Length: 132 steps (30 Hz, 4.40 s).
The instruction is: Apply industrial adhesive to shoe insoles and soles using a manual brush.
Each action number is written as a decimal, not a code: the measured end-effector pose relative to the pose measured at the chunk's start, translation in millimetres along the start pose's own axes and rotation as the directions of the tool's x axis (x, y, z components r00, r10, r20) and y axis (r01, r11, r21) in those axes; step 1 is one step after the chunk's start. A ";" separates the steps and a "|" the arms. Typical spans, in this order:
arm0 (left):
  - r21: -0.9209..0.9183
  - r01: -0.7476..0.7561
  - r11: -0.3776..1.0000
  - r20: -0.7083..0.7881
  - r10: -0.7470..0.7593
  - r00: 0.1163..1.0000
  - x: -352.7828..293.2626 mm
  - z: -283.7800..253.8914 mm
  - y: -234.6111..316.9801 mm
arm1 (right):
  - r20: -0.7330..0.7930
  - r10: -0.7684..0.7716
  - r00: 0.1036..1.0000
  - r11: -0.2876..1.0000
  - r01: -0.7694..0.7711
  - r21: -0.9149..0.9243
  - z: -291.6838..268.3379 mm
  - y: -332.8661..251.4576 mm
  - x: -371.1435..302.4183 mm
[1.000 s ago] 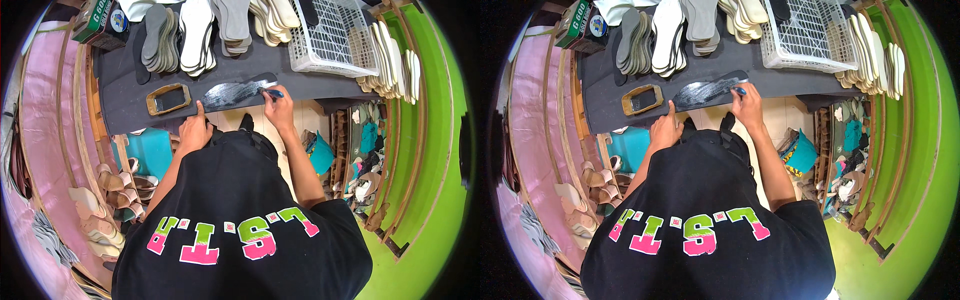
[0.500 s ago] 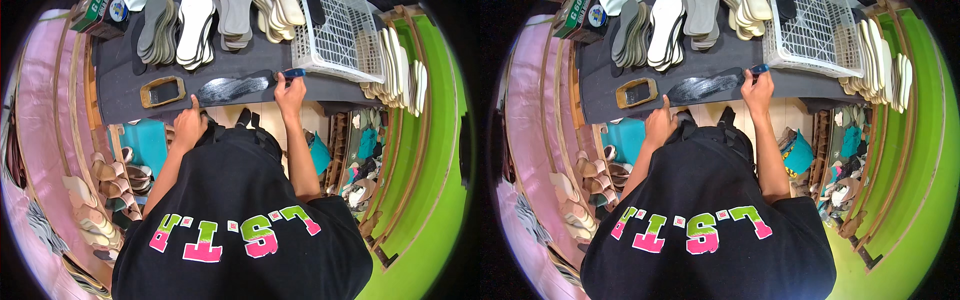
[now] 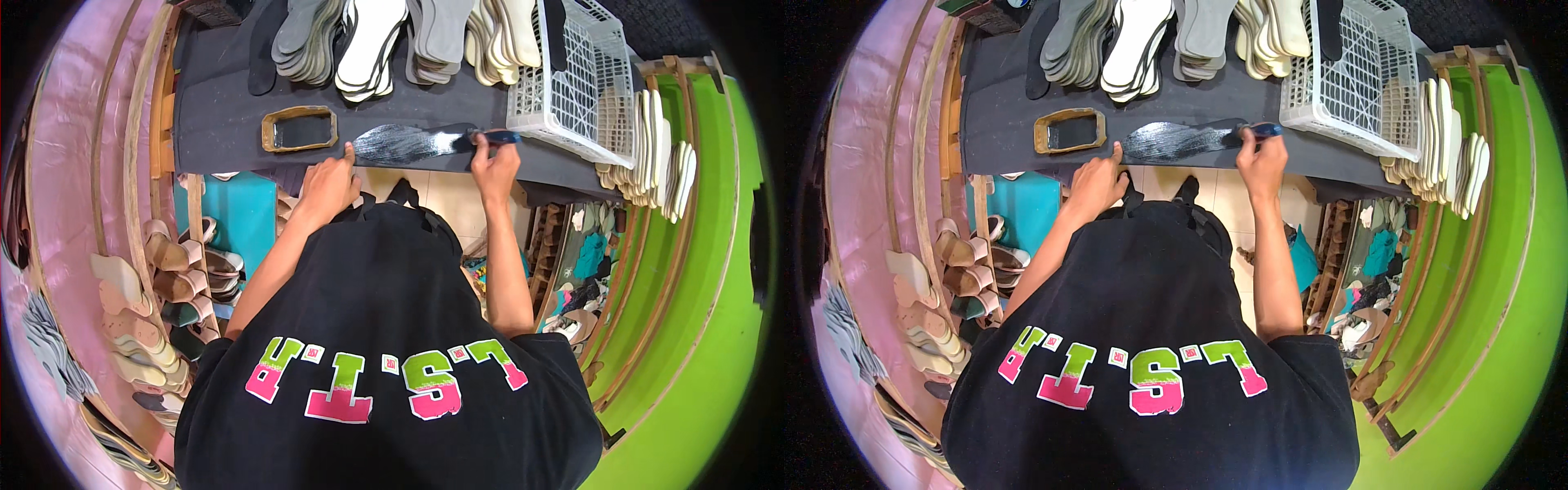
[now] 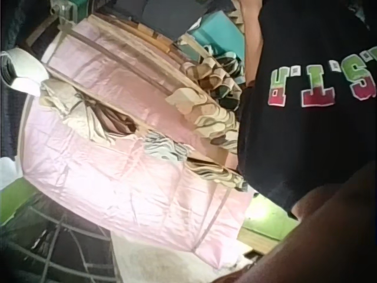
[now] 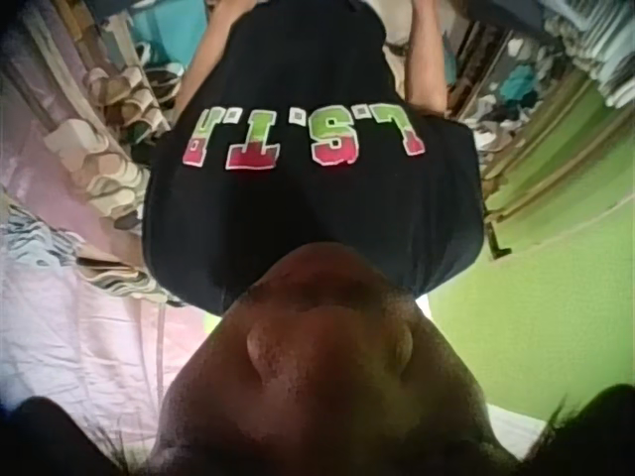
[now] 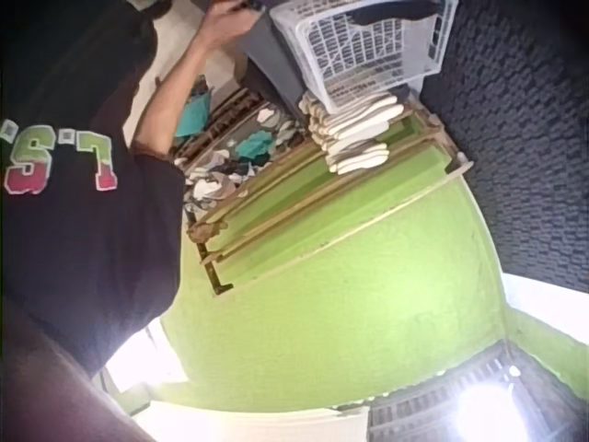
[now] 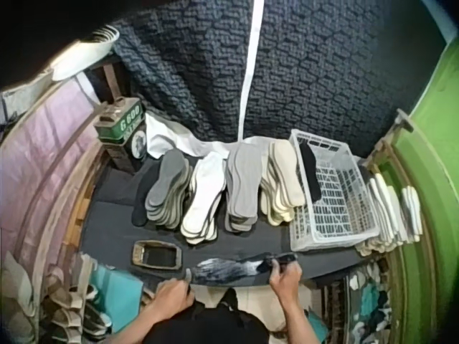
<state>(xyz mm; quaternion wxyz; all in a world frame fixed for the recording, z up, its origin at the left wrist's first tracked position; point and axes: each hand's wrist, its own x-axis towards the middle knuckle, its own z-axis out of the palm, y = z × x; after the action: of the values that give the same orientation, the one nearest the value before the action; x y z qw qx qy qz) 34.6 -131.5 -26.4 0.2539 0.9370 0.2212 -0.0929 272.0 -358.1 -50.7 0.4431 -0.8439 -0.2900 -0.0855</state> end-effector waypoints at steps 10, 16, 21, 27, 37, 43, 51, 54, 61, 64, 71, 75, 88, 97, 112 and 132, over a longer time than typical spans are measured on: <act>-0.069 0.006 0.998 0.017 -0.005 1.000 -4.9 -7.9 -0.4 | -0.073 0.047 0.996 0.998 -0.050 -0.046 8.1 -8.2 9.5; -0.054 -0.040 0.998 -0.001 0.040 0.999 -5.8 -5.4 -4.8 | 0.024 0.031 0.999 0.999 -0.030 -0.027 11.7 -15.9 15.5; -0.050 -0.007 0.999 0.045 0.009 0.999 -5.6 -3.1 -4.6 | -0.036 -0.012 0.999 0.999 0.010 -0.038 30.6 -21.8 4.2; -0.042 -0.015 0.999 0.047 0.017 0.999 -7.7 -4.6 -6.2 | -0.057 0.093 0.994 0.993 -0.097 -0.060 21.4 -6.1 18.4; 0.009 0.006 1.000 0.041 -0.006 0.999 -10.4 -1.3 -9.3 | -0.013 -0.063 0.998 0.997 0.063 -0.036 52.6 -50.0 -12.2; -0.013 -0.055 0.998 0.014 0.055 0.998 -7.9 3.5 -11.4 | -0.045 0.073 0.996 0.995 -0.076 -0.065 52.9 -48.3 -3.3; -0.005 -0.008 1.000 0.069 0.009 0.998 -8.6 2.0 -14.2 | 0.129 0.011 0.992 0.998 -0.019 0.060 48.6 -54.8 -25.5; 0.015 0.012 1.000 0.096 -0.013 0.995 -10.6 -11.0 -3.2 | -0.060 0.082 0.995 0.995 -0.086 -0.053 14.0 -14.8 -3.0; -0.007 0.007 1.000 0.074 -0.006 0.997 -7.3 -3.6 -5.6 | 0.095 -0.162 0.982 0.986 0.157 0.064 45.4 -66.0 -58.8; 0.038 0.013 0.999 0.093 -0.017 0.996 -6.3 -5.7 -3.3 | 0.080 -0.084 0.993 0.982 0.069 0.178 47.1 -65.1 -69.4; 0.054 -0.002 0.999 0.075 -0.002 0.997 -3.5 -0.9 -6.2 | -0.095 0.024 0.995 0.997 -0.031 -0.070 7.3 -21.3 -32.4; 0.066 -0.038 0.997 0.019 0.036 0.999 -2.8 -0.5 -4.9 | 0.054 -0.152 0.987 0.985 0.147 0.090 37.5 -63.9 -65.3; 0.035 -0.001 0.999 0.046 -0.001 0.999 -0.6 -4.6 -8.1 | 0.020 -0.052 0.998 0.997 0.053 -0.052 25.8 -23.3 -10.9; -0.003 0.013 1.000 0.038 -0.013 0.999 -1.7 -6.2 -10.0 | 0.069 -0.010 0.998 0.999 0.007 0.038 51.4 -60.0 -26.5; -0.010 -0.023 1.000 0.054 0.023 0.998 3.8 -17.6 -11.7 | 0.112 0.409 0.906 0.812 -0.417 0.408 71.6 -58.9 -21.5; 0.173 0.118 0.978 0.037 -0.126 0.991 12.8 -7.1 10.1 | -0.048 0.172 0.984 0.983 -0.169 0.075 0.1 -4.0 -4.9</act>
<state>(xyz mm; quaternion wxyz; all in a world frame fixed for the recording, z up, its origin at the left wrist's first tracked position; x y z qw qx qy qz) 51.0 -131.0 -19.6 0.1718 0.9374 0.2635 -0.1494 265.7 -358.2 -50.0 0.4861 -0.8468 -0.2074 -0.0597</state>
